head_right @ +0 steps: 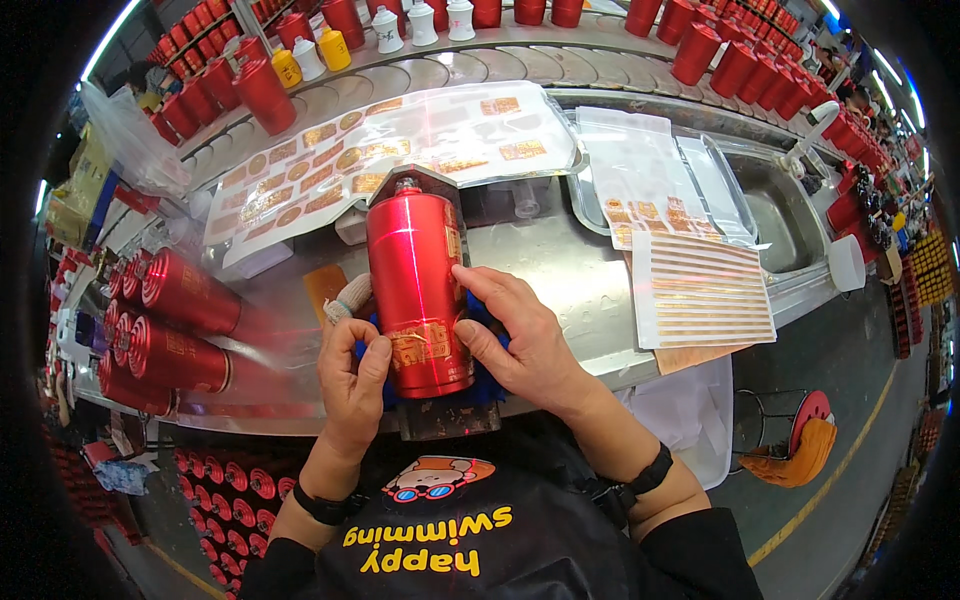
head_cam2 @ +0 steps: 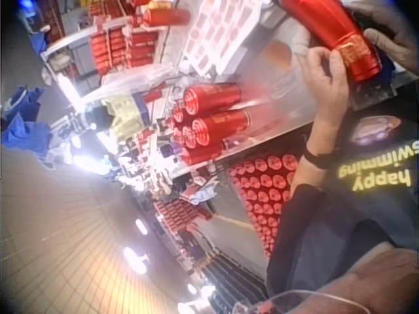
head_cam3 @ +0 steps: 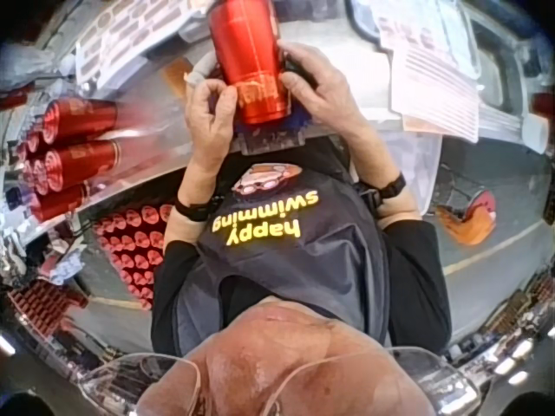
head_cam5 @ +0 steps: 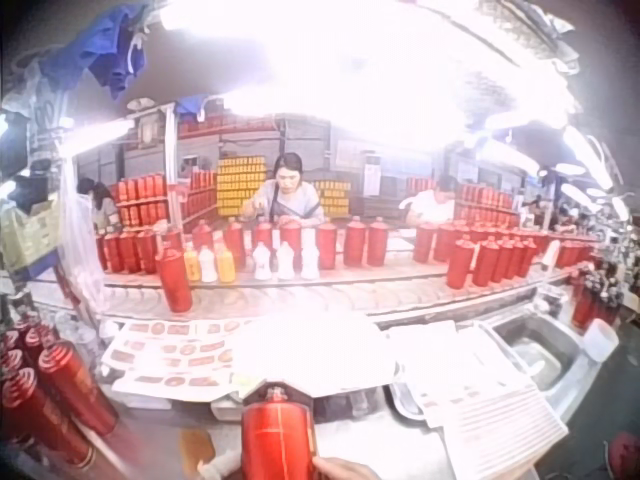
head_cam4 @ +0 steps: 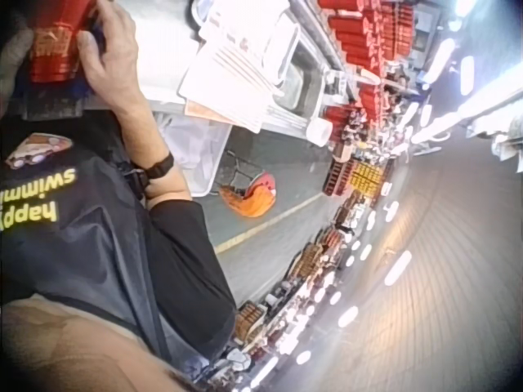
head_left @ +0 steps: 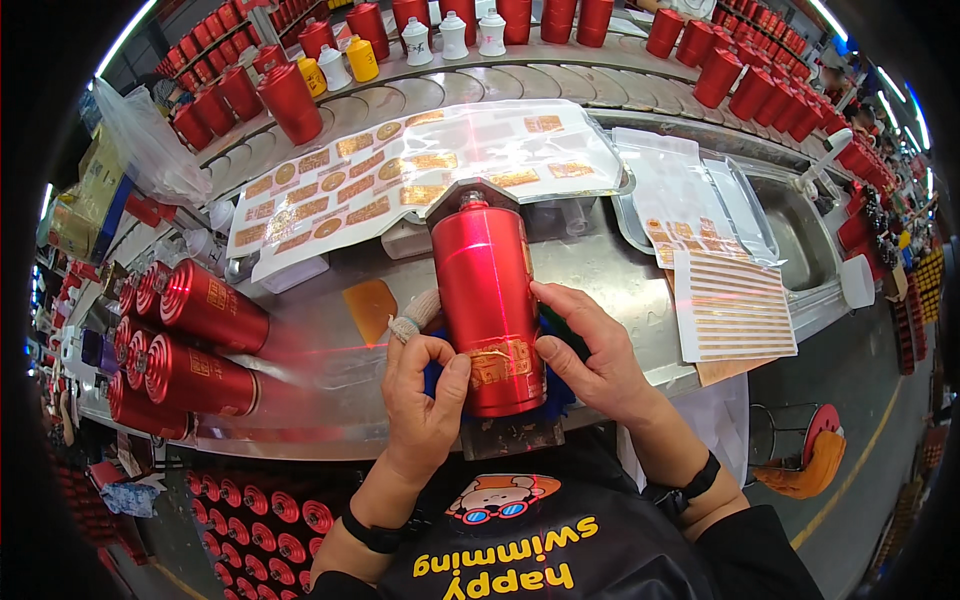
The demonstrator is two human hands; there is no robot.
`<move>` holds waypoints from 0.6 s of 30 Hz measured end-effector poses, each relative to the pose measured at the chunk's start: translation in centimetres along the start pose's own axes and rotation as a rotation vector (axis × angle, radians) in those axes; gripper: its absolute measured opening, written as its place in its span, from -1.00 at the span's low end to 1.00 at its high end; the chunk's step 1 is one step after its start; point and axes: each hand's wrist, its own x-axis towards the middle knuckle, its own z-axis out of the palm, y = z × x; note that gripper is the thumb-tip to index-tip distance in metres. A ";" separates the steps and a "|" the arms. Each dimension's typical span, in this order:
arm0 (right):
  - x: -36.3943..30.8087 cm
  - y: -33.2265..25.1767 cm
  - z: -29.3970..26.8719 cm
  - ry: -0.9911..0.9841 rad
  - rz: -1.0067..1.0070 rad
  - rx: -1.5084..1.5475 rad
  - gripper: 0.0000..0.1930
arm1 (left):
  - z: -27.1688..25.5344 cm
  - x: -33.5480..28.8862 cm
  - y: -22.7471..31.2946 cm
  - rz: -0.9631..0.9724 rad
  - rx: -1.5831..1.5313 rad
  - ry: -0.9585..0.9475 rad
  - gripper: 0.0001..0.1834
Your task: Applying gold-colored adhesive labels to red cylindrical canisters on a factory assembly line.
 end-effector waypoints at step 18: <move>-0.1 0.2 0.0 0.009 -0.005 0.001 -0.48 | 0.0 0.0 0.0 -0.017 0.011 -0.007 -0.82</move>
